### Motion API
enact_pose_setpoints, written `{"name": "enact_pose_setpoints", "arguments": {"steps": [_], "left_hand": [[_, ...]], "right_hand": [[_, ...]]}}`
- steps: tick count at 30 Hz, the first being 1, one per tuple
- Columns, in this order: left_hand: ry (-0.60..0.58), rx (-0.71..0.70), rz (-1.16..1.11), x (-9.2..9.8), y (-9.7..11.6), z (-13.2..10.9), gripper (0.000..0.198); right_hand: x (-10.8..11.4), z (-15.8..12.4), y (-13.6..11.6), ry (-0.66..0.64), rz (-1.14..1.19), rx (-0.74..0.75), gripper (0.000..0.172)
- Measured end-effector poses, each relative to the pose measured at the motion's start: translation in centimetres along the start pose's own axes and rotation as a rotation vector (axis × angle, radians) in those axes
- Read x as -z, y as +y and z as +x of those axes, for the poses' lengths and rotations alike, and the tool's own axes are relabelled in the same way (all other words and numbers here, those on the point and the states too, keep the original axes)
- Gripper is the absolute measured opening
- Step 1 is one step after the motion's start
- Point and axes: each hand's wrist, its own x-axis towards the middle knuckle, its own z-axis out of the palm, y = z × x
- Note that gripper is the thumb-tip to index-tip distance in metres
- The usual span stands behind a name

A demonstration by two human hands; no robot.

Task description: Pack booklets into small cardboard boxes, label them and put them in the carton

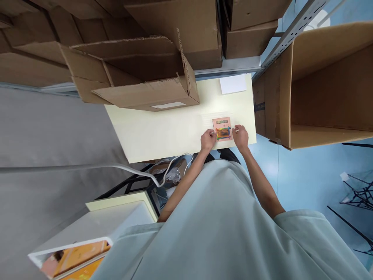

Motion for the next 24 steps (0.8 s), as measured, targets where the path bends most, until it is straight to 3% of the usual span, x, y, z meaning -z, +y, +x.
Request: {"name": "enact_pose_setpoints", "arguments": {"steps": [6,9,12,16,20,24], "left_hand": [[-0.013,-0.043,0.074,0.0,0.3,-0.3,0.012],[0.042,-0.112,0.147,0.0,0.5,-1.0,0.022],[0.139,-0.262,0.146,-0.2,0.7,-1.9,0.036],[0.029,-0.446,0.081,-0.8,1.2,-2.6,0.033],[-0.046,-0.362,-0.121,-0.5,1.8,-2.9,0.023],[-0.099,-0.269,-0.359,1.4,1.9,-3.4,0.015]], "right_hand": [[-0.5,0.3,-0.9,0.001,-0.133,-0.032,0.019],[-0.7,0.3,-1.1,0.033,-0.103,-0.008,0.018],[-0.5,0.4,-0.7,0.087,0.019,0.027,0.014],[0.0,0.7,-0.1,0.037,0.342,-0.057,0.011],[0.3,-0.1,-0.8,0.024,0.624,-0.026,0.031],[-0.3,-1.8,-3.3,-0.024,0.633,0.103,0.049]]}}
